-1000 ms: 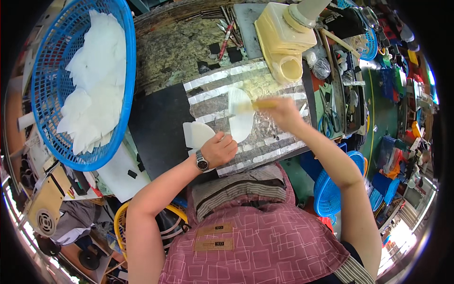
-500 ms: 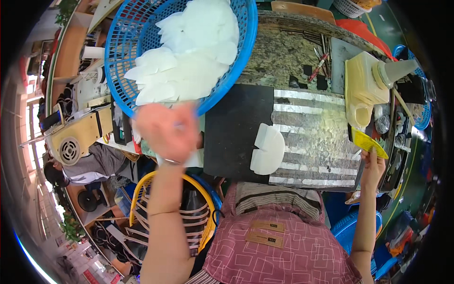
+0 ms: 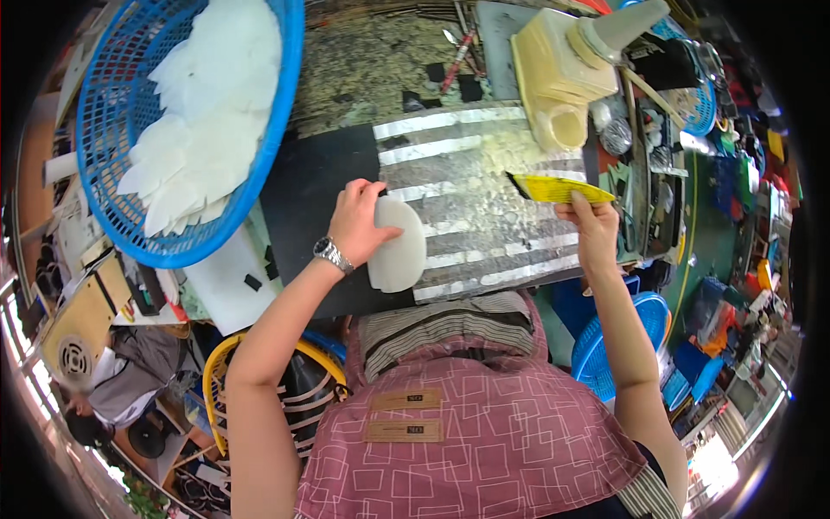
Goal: Applying glue to white shoe components using a brush and a glue dispenser in a workshop environment.
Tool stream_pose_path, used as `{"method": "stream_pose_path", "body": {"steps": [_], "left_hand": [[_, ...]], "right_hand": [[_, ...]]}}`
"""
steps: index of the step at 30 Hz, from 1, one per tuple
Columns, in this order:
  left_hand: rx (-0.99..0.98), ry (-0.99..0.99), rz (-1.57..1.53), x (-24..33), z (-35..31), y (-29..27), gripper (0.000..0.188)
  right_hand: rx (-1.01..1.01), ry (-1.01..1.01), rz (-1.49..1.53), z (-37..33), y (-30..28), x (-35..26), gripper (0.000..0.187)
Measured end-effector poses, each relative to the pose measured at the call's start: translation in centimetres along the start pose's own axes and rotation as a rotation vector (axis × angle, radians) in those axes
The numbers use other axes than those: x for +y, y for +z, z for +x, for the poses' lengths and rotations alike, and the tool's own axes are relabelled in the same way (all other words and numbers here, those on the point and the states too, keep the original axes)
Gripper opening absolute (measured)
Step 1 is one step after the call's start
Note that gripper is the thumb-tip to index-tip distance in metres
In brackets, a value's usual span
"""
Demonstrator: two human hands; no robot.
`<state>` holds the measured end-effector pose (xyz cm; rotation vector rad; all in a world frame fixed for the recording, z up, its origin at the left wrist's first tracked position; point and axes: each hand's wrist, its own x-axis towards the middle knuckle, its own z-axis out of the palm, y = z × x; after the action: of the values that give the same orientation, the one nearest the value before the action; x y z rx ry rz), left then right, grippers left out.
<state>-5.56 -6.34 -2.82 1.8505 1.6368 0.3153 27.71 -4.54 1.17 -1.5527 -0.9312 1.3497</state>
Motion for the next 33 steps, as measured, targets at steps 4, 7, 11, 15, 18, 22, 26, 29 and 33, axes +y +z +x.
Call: {"method": "stream_pose_path", "body": {"steps": [4,7,11,15,18,22,26,29,33], "left_hand": [[-0.143,-0.138,-0.142,0.3,0.7,0.1,0.028],[-0.203,-0.156,-0.453,1.3,0.6,-1.1,0.02],[-0.121,-0.067,-0.423,2.7,3.3,0.7,0.016],[0.236,0.288,0.127,3.5,5.2,2.0,0.011],[0.274,0.294,0.083,4.4,5.5,1.1,0.01],[0.055,0.134,-0.136,5.2,8.6,2.1,0.011],[0.023,0.12,-0.007,5.1,10.4,3.5,0.015],[-0.01,0.06,0.019,5.2,10.9,3.5,0.014],[-0.031,0.036,-0.003,4.5,11.5,3.7,0.014]], "right_hand": [[0.019,-0.02,-0.137,0.6,-1.8,-0.5,0.018],[0.114,-0.181,-0.316,2.7,-2.9,-2.8,0.019],[0.091,-0.356,-0.432,6.4,-2.6,-3.7,0.019],[0.044,-0.393,-0.458,8.5,-4.5,-2.2,0.018],[0.184,-0.294,-0.486,7.1,-5.3,-3.2,0.017],[0.003,-0.473,-0.528,7.7,-4.9,-1.9,0.019],[0.087,-0.192,-0.475,7.2,-4.7,-2.8,0.016],[0.141,-0.091,-0.165,6.9,-5.8,-1.8,0.015],[-0.548,0.019,-0.391,4.6,0.5,-0.3,0.018]]}}
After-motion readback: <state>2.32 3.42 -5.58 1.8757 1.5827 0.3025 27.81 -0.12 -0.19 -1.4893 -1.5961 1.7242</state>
